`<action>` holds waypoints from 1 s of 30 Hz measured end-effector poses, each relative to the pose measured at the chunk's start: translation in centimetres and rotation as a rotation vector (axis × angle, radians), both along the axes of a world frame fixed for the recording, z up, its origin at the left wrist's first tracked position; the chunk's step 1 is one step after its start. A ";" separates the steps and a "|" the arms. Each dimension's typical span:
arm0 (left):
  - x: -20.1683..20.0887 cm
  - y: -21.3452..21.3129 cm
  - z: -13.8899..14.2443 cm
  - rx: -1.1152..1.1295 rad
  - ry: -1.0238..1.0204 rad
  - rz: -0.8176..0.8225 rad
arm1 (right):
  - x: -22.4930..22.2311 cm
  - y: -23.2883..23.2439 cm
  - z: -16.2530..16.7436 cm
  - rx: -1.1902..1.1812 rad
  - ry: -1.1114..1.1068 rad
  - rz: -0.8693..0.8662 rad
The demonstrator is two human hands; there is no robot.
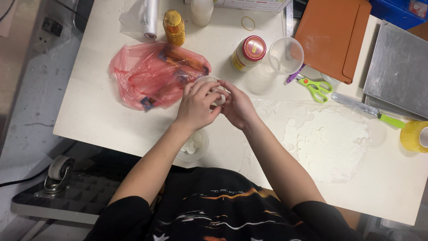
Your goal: The person picks small round dough pieces from a plastic-covered tray and places them into a clear bowl, then folds the plastic wrap back over the remaining dough pieces on the tray. They carry the covered tray to a freezer, set it inside, and then wash their hands at the sink.
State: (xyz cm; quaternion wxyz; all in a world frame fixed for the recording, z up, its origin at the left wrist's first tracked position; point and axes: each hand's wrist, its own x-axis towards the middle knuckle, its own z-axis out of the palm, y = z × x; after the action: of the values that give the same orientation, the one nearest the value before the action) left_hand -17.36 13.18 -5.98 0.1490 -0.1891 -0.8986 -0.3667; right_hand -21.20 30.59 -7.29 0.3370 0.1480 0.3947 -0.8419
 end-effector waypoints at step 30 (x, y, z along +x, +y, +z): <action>14.9 -5.4 -4.1 -0.194 -0.053 0.053 | 12.0 13.0 0.1 0.847 0.675 -0.222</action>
State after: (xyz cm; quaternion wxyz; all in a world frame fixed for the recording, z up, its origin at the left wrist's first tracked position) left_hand -2.48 7.80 -10.06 0.1158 -0.1690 -0.9383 -0.2785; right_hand -9.24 43.63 -7.22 0.0119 0.0334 0.7668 -0.6408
